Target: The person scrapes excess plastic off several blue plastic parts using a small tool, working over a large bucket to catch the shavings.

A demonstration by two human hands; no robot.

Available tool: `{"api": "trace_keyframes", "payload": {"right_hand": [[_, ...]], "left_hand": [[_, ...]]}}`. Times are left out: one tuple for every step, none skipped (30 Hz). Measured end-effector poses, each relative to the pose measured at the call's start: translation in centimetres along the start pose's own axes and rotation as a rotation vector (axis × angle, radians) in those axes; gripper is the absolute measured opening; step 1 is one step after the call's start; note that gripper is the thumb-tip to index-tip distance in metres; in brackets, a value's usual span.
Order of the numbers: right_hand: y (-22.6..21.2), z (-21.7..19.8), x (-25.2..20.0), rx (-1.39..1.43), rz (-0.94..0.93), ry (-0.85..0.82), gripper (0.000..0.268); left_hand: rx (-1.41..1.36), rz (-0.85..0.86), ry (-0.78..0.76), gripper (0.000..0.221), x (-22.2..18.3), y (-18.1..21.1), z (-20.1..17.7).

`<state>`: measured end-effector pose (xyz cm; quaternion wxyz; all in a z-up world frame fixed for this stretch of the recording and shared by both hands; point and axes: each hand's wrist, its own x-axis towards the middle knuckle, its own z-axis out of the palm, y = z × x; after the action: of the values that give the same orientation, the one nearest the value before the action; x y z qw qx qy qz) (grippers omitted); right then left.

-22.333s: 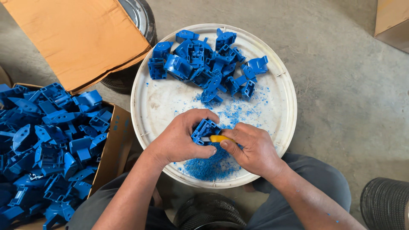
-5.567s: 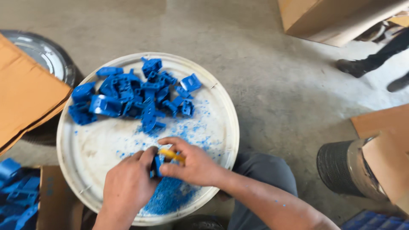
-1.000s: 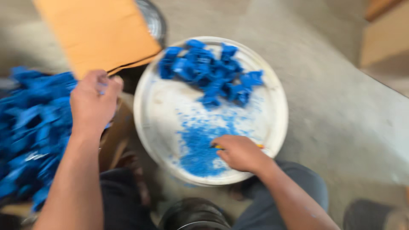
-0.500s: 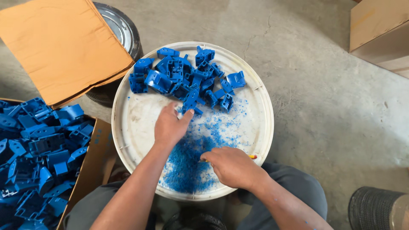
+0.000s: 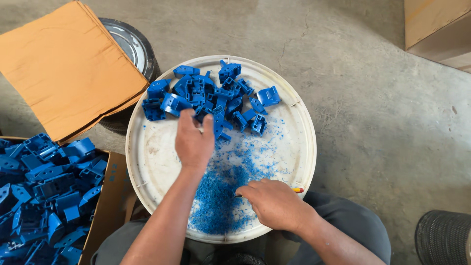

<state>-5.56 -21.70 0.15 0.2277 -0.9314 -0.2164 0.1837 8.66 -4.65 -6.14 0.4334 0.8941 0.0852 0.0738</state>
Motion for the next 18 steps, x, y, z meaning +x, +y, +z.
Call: {"api": "trace_keyframes", "payload": {"right_hand": [[0.0, 0.0, 0.0, -0.001, 0.002, -0.001, 0.034], [0.0, 0.0, 0.0, 0.002, 0.007, -0.001, 0.034], [0.0, 0.0, 0.1, 0.005, 0.009, -0.003, 0.033], [-0.1, 0.1, 0.2, 0.008, 0.01, -0.006, 0.033], [-0.1, 0.1, 0.3, 0.01, 0.011, -0.003, 0.033], [-0.2, 0.1, 0.4, 0.011, 0.013, -0.001, 0.033], [-0.3, 0.1, 0.5, 0.013, 0.015, 0.0, 0.033], [-0.4, 0.2, 0.6, 0.012, 0.015, -0.003, 0.033], [-0.4, 0.3, 0.6, 0.01, 0.018, -0.005, 0.033], [-0.4, 0.4, 0.6, 0.008, 0.02, -0.008, 0.033], [-0.3, 0.5, 0.7, 0.005, 0.019, -0.009, 0.032], [-0.3, 0.6, 0.7, 0.003, 0.018, -0.01, 0.032], [-0.2, 0.7, 0.8, 0.0, 0.015, -0.011, 0.032], [-0.1, 0.8, 0.9, -0.002, 0.016, -0.006, 0.032], [-0.1, 0.9, 0.9, -0.003, 0.017, 0.001, 0.031], [0.0, 1.0, 1.0, -0.005, 0.018, 0.008, 0.031], [-0.1, 1.0, 1.1, -0.007, 0.026, 0.005, 0.031], [-0.1, 1.0, 1.2, -0.008, 0.034, 0.003, 0.03]], "left_hand": [[-0.008, 0.02, 0.013, 0.045, 0.6, -0.3, -0.2], [-0.015, 0.041, 0.026, 0.048, 1.1, -0.5, -0.5], [0.041, 0.024, -0.039, 0.048, 1.5, -0.7, -0.8], [0.098, 0.008, -0.105, 0.049, 1.8, -0.9, -1.2], [0.154, -0.011, -0.168, 0.049, 2.1, -1.0, -1.4], [0.161, -0.021, -0.165, 0.046, 2.4, -0.9, -1.5], [0.165, -0.033, -0.163, 0.043, 2.5, -0.8, -1.5], [0.17, -0.046, -0.161, 0.04, 2.7, -0.8, -1.5], [0.174, -0.041, -0.162, 0.038, 2.8, -0.7, -1.5], [0.178, -0.035, -0.162, 0.036, 2.9, -0.7, -1.5], [0.182, -0.032, -0.161, 0.034, 3.0, -0.7, -1.5], [0.192, -0.014, -0.137, 0.032, 3.1, -0.7, -1.4], [0.204, 0.005, -0.112, 0.031, 3.2, -0.7, -1.4], [0.217, 0.023, -0.086, 0.029, 3.2, -0.8, -1.3], [0.204, 0.038, -0.055, 0.028, 3.2, -0.8, -1.4], [0.191, 0.053, -0.023, 0.027, 3.1, -0.7, -1.4], [0.179, 0.07, 0.007, 0.026, 3.0, -0.6, -1.4], [0.16, 0.084, 0.05, 0.026, 3.0, -0.4, -1.5]]}}
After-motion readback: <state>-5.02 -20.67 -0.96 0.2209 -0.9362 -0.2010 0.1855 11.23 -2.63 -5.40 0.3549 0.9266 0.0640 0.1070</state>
